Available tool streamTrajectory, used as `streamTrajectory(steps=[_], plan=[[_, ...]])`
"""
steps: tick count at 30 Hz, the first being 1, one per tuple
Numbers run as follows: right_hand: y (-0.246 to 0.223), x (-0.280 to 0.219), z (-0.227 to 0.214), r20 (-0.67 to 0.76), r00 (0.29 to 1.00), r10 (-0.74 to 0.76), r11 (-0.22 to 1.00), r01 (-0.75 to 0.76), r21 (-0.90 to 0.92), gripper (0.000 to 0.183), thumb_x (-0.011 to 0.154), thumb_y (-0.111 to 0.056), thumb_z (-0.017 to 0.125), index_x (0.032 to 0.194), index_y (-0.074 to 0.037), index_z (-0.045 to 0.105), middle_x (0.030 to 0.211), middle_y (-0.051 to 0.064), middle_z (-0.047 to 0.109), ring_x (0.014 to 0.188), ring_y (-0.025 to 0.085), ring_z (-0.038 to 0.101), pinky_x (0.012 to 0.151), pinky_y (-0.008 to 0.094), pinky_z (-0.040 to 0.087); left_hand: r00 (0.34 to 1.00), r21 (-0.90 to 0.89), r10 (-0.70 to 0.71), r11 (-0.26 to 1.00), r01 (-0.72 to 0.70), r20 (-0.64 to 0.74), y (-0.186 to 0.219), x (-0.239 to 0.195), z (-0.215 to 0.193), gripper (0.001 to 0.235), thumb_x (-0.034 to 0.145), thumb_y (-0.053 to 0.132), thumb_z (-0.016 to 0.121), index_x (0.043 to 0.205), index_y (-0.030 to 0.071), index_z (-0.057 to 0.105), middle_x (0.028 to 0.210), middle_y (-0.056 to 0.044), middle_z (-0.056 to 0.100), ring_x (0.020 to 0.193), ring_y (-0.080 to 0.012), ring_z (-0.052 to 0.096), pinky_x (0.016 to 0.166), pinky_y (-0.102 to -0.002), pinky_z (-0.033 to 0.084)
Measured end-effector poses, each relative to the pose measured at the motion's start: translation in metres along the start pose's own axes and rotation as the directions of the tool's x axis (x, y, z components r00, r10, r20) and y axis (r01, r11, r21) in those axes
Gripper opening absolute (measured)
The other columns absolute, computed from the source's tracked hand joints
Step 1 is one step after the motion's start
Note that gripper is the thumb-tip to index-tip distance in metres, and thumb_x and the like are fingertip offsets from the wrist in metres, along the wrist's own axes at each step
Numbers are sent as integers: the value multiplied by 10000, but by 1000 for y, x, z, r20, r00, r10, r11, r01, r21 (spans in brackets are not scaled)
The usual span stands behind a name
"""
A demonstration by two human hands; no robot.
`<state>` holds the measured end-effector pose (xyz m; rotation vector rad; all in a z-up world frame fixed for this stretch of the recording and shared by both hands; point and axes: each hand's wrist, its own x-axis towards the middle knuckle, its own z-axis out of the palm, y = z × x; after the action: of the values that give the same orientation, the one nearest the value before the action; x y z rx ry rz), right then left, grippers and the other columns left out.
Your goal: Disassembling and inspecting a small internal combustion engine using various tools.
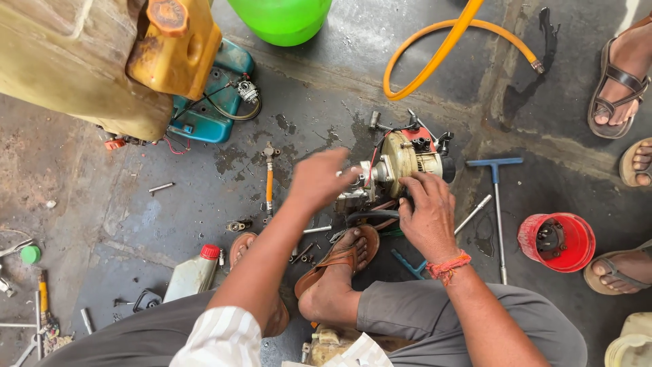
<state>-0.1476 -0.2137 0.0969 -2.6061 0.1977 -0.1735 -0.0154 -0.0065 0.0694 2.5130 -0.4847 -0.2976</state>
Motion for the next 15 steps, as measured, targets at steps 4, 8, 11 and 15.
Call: streamTrajectory(steps=[4, 8, 11, 15], plan=[[-4, 1, -5, -31, 1000, 1, 998, -3, -68, 369, 808, -154, 722, 1177, -166, 714, 1133, 99, 613, 1117, 326, 554, 916, 466, 430, 922, 276, 231, 906, -320, 311, 14, 18, 25, 449, 856, 493, 672, 962, 59, 629, 878, -173, 733, 847, -365, 715, 717, -492, 556], [6, 0, -1, -6, 1000, 22, 1000, -22, -12, 358, 838, -177, 727, 1196, -167, 715, 1093, 81, 602, 1077, 307, 568, 887, 456, 442, 886, 323, 289, 853, -410, 362, 7, 20, 39, 312, 934, 384, 626, 952, 72, 636, 760, -149, 722, 730, -344, 724, 639, -479, 560], [11, -1, -1, 11, 999, 36, 999, -36, -8, 330, 861, -189, 728, 1189, -162, 718, 1085, 87, 599, 1064, 313, 580, 880, 459, 453, 885, 321, 332, 841, -435, 328, 10, 14, 42, 237, 950, 315, 606, 952, 79, 634, 712, -143, 706, 677, -346, 715, 618, -478, 553], [31, 0, -7, 86, 989, 124, 990, -117, -82, 215, 907, -304, 700, 1046, -149, 752, 1020, 109, 640, 975, 348, 644, 835, 486, 510, 918, 222, 329, 900, -376, 220, 37, -7, 45, 249, 952, 295, 610, 950, 46, 596, 706, -148, 705, 659, -352, 710, 592, -479, 548]])
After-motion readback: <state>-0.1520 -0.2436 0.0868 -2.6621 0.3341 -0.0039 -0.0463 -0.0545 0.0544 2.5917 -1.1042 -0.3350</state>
